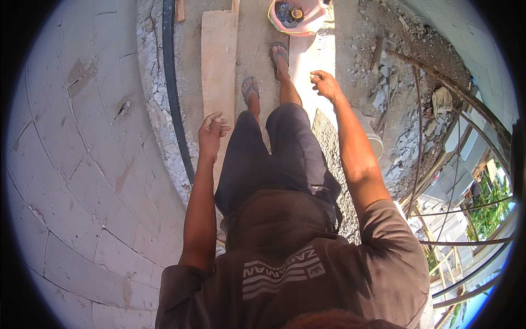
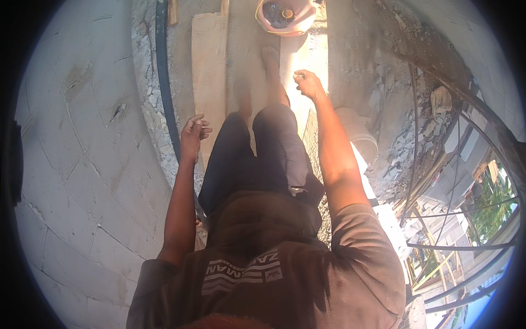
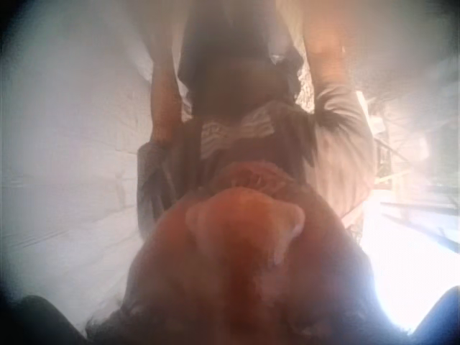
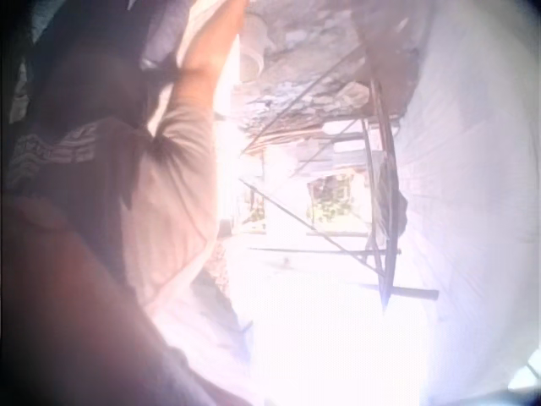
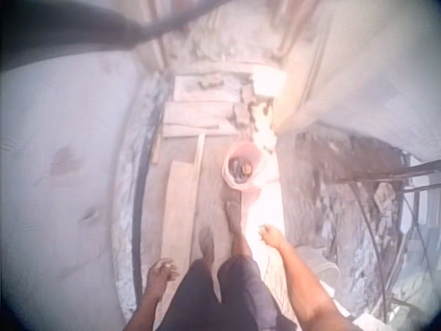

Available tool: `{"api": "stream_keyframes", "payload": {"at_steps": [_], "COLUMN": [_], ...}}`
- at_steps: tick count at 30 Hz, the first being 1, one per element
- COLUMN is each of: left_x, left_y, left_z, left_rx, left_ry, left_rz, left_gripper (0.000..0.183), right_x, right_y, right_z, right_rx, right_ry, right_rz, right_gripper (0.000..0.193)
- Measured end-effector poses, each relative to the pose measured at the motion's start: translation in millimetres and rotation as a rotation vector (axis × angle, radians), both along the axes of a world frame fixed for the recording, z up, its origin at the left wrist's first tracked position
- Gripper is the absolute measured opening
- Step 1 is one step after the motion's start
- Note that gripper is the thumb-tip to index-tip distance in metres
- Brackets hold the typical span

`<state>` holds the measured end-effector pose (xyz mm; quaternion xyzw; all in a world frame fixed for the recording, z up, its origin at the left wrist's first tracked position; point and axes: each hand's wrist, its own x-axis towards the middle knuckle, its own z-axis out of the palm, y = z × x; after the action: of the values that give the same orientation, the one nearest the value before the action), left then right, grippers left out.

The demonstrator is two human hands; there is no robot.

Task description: The person hammers nails into a wooden plank, measures and marks the wood with a tape measure and pencil, then uses a hand saw to cut the plank. The person works on the ground in a construction area.

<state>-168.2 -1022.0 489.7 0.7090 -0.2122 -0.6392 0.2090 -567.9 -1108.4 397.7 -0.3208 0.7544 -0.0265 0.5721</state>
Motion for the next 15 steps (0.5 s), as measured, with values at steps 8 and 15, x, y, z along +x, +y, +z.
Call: {"api": "stream_keyframes", "payload": {"at_steps": [8,15], "left_x": [-117.4,-147.6], "left_y": [35.6,64.8], "left_z": [-90.9,-105.1], "left_rx": [-0.107,0.222], "left_ry": [-0.492,-0.416], "left_rz": [-0.619,-0.726], "left_gripper": [0.061,0.064], "right_x": [-20.3,-13.0], "right_y": [-180.9,-256.5], "right_z": [-214.3,-382.7], "right_rx": [-0.105,-0.243], "right_ry": [0.181,0.361], "right_rz": [0.359,0.848], "right_gripper": [0.033,0.037]}}
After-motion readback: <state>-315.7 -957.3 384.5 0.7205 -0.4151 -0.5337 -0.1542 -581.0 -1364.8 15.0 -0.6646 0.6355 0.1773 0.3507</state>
